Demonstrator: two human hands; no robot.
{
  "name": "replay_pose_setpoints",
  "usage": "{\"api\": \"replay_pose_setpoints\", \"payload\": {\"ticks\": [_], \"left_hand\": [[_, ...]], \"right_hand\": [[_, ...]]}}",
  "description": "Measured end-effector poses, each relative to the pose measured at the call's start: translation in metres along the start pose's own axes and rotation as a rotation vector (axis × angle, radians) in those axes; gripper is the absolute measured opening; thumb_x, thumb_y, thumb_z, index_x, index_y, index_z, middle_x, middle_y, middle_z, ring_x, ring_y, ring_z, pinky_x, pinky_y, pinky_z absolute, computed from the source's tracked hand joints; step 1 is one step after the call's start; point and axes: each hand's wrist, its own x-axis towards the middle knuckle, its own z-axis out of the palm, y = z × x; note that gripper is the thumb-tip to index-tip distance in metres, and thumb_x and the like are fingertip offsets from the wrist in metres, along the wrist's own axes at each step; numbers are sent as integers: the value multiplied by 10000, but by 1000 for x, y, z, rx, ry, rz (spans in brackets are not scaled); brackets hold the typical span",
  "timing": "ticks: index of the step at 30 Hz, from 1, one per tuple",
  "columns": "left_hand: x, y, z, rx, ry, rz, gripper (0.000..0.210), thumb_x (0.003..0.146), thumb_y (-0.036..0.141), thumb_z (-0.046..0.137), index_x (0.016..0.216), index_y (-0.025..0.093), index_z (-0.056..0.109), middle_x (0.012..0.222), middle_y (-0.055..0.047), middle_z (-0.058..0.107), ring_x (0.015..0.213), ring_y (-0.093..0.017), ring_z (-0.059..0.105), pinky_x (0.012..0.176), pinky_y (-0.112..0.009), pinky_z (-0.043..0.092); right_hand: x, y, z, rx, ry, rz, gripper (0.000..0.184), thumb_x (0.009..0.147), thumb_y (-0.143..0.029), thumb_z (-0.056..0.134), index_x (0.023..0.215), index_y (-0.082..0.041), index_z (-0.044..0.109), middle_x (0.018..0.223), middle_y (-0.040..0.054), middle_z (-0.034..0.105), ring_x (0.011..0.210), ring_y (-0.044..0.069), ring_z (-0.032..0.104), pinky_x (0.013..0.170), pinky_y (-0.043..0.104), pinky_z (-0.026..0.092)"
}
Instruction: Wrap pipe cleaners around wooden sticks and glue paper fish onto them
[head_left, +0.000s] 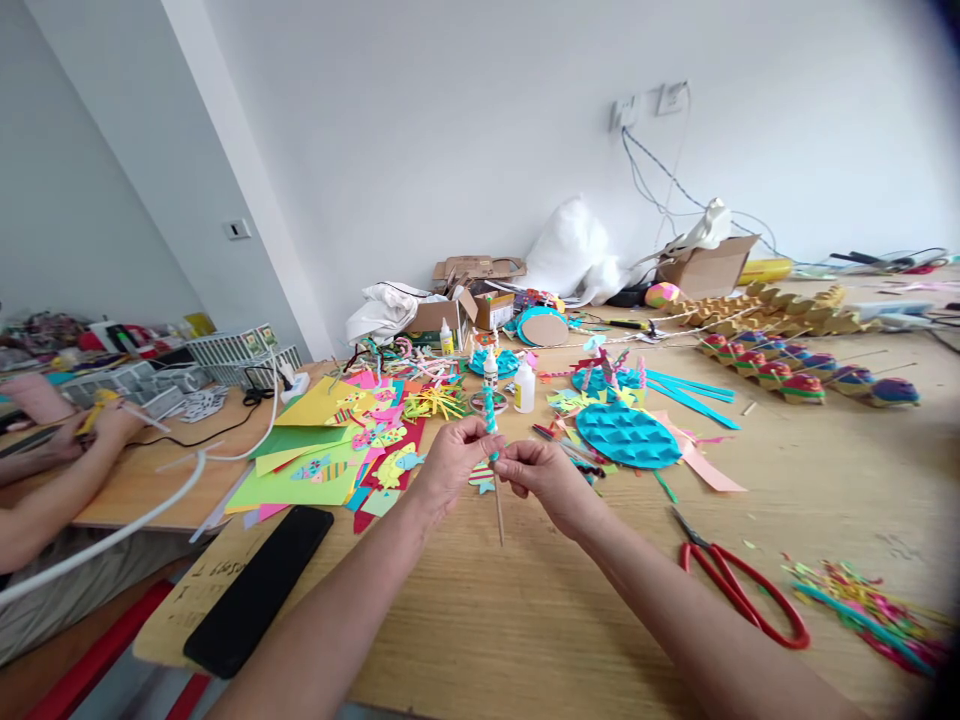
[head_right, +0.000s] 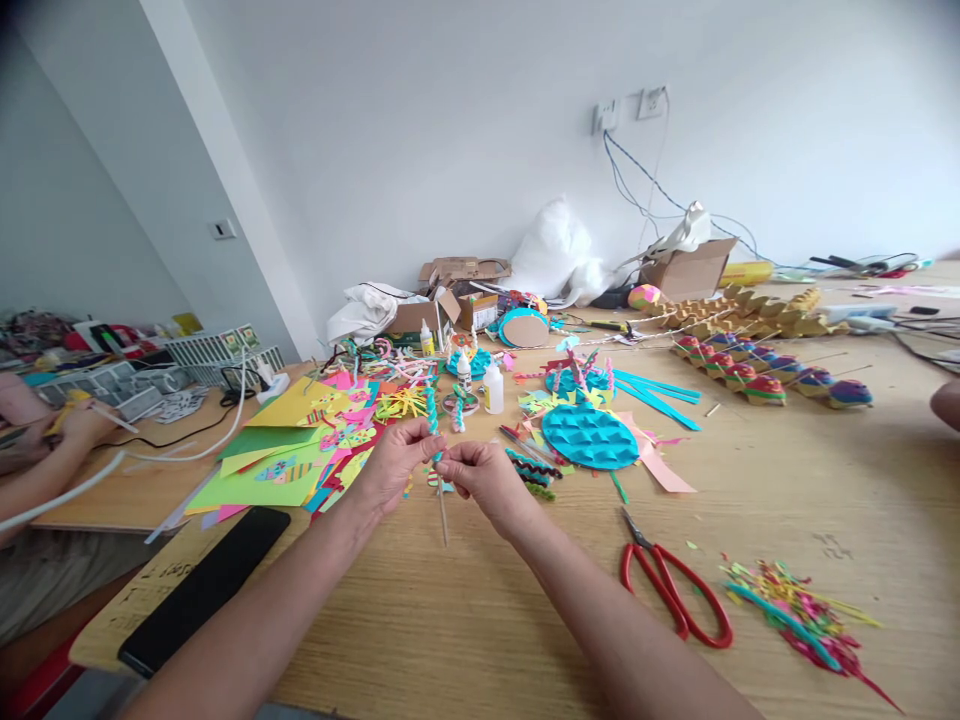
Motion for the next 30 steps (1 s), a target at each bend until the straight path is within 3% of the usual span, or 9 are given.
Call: {"api": "replay_pose_setpoints", "payload": {"ticks": [7, 9, 13, 16, 23, 30], "left_hand": [[6, -7, 7, 125, 112, 71, 330, 600, 313, 670, 512, 151, 397, 513, 68, 335, 506, -59, 300, 483, -198, 245], [6, -7, 5, 73, 41, 35, 285, 639, 348, 643, 566, 145, 458, 537, 57, 380, 514, -62, 336, 492, -199, 265], [0, -3, -3, -65, -222, -52, 295, 756, 415, 511, 753, 128, 580, 651, 1, 493, 587, -83, 435, 531, -206, 314], [-2, -2, -7, -83, -275, -82, 275, 728, 384, 561, 742, 113, 607, 672, -16, 528, 598, -88, 452, 547, -211, 326], [3, -4, -4, 9, -62, 15, 266, 628, 326, 655, 506, 131, 521, 498, 55, 406, 503, -60, 327, 497, -205, 251], [6, -4, 3, 97, 65, 23, 312, 591, 355, 661, 511, 151, 439, 501, 68, 379, 507, -66, 323, 503, -205, 264]], "right_hand": [[0, 1, -1, -93, 20, -7, 237, 590, -368, 631, 533, -161, 532, 401, -68, 405, 384, 55, 315, 408, 223, 211], [-1, -1, -3, -42, 7, -14, 242, 587, -370, 639, 540, -159, 532, 430, -65, 416, 395, 53, 319, 414, 223, 215], [-2, -6, -6, 126, -67, 15, 276, 572, -372, 675, 536, -149, 517, 473, -65, 415, 408, 39, 305, 419, 219, 193], [-4, -7, -5, 212, -127, 36, 267, 566, -363, 690, 594, -141, 545, 498, -67, 423, 411, 29, 280, 418, 216, 168], [-3, -8, -1, 98, -6, 30, 267, 555, -374, 672, 544, -145, 534, 469, -62, 429, 407, 41, 313, 420, 220, 197], [-1, -3, -3, -79, 31, 2, 206, 591, -351, 603, 539, -166, 529, 426, -69, 403, 396, 57, 309, 421, 225, 218]]}}
